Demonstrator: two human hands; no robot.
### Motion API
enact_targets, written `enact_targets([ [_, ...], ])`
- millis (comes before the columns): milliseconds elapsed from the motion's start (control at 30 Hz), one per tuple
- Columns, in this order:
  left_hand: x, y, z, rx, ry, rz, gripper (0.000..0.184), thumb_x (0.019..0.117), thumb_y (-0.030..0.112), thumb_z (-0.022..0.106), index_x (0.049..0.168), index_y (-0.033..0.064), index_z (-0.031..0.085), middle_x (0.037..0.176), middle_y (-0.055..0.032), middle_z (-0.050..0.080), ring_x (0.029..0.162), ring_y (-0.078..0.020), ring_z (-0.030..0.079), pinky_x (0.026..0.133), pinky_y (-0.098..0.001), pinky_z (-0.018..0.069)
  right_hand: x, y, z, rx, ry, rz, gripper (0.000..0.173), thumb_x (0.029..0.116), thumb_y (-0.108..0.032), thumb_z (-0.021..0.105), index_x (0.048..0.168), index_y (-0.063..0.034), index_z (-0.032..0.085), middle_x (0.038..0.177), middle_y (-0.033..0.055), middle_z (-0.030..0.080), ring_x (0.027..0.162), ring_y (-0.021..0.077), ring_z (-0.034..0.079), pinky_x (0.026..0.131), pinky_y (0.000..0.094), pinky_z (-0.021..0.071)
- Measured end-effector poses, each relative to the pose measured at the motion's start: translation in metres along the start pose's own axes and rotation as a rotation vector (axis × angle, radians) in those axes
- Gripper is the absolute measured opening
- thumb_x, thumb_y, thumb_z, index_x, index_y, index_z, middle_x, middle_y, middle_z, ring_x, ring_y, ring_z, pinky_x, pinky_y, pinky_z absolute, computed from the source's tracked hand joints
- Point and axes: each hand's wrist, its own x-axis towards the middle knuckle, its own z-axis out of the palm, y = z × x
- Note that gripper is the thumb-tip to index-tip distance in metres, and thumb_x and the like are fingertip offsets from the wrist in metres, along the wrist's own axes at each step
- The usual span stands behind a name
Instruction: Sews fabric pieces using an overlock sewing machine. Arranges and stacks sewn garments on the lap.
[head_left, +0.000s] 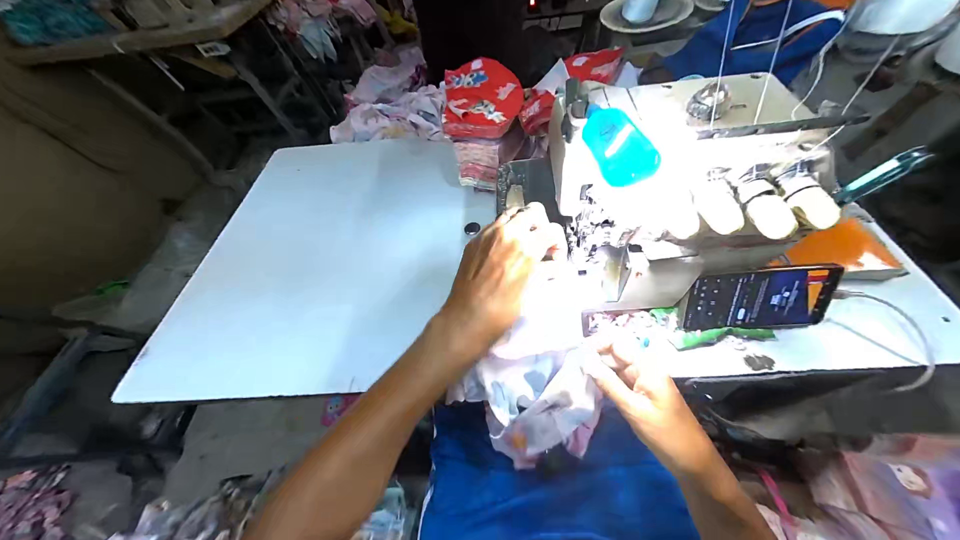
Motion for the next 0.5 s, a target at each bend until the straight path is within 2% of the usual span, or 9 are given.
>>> enact_targets([
  [67,-0.012,0.014,0.006,0.085,0.096,-0.027,0.010,0.0928,0.012,0.069,0.096,0.0033,0.071,0.094,-0.0136,0.065,0.088,-0.0294,0.067,0.072,-0.0418,0.0542,0.000,0.002,-0.004,0.026,-0.003,-0.005,0.020,0.1016,-0.007,0.055,0.118,-0.0004,0.065,0.094,-0.0057,0.072,0.083,-0.0030,0.066,0.077,0.0143,0.0564],
  [100,-0.020,0.020,0.011,0.136,0.140,-0.049,0.013,0.0957,0.015,0.066,0.096,0.0040,0.073,0.093,-0.0132,0.067,0.088,-0.0291,0.068,0.071,-0.0405,0.0543,0.000,0.002,-0.005,0.041,-0.007,-0.015,0.021,0.1014,-0.007,0.055,0.118,-0.0012,0.065,0.095,-0.0066,0.072,0.083,-0.0036,0.066,0.077,0.0140,0.0561],
  [167,-0.042,0.030,0.022,0.201,0.200,-0.127,0.022,0.1005,0.022,0.061,0.104,0.0084,0.078,0.106,-0.0123,0.073,0.103,-0.0288,0.068,0.082,-0.0401,0.0548,0.001,0.003,-0.009,0.065,-0.015,-0.023,0.022,0.1018,-0.008,0.056,0.120,-0.0042,0.067,0.098,-0.0082,0.072,0.086,-0.0044,0.066,0.079,0.0135,0.0557],
  [233,-0.062,0.042,0.033,0.204,0.224,-0.217,0.034,0.1043,0.036,0.055,0.110,0.0136,0.080,0.120,-0.0121,0.071,0.116,-0.0291,0.065,0.093,-0.0436,0.0514,0.001,0.005,-0.012,0.072,-0.015,-0.043,0.021,0.1027,-0.012,0.056,0.120,-0.0072,0.069,0.102,-0.0088,0.073,0.090,-0.0047,0.066,0.081,0.0133,0.0559],
  [333,-0.073,0.057,0.047,0.165,0.193,-0.252,0.050,0.1058,0.051,0.045,0.116,0.0157,0.079,0.136,-0.0138,0.066,0.133,-0.0323,0.057,0.113,-0.0499,0.0421,-0.005,0.009,-0.015,0.085,0.023,-0.066,0.021,0.1037,-0.015,0.056,0.119,-0.0098,0.070,0.105,-0.0088,0.073,0.092,-0.0048,0.066,0.083,0.0130,0.0556],
  [433,-0.061,0.059,0.054,0.129,0.197,-0.214,0.050,0.1084,0.047,0.040,0.130,0.0175,0.073,0.144,-0.0105,0.061,0.140,-0.0286,0.052,0.118,-0.0479,0.0369,-0.009,0.008,-0.017,0.110,0.081,-0.096,0.021,0.1039,-0.015,0.056,0.118,-0.0059,0.068,0.105,-0.0058,0.073,0.093,-0.0022,0.068,0.084,0.0139,0.0560],
  [500,-0.052,0.052,0.052,0.027,0.228,-0.205,0.045,0.1077,0.038,0.045,0.131,0.0065,0.068,0.144,-0.0119,0.061,0.139,-0.0255,0.053,0.117,-0.0434,0.0389,-0.009,0.007,-0.017,0.098,0.098,-0.104,0.021,0.1036,-0.013,0.056,0.119,-0.0041,0.068,0.106,-0.0054,0.074,0.093,-0.0021,0.068,0.085,0.0141,0.0565],
])
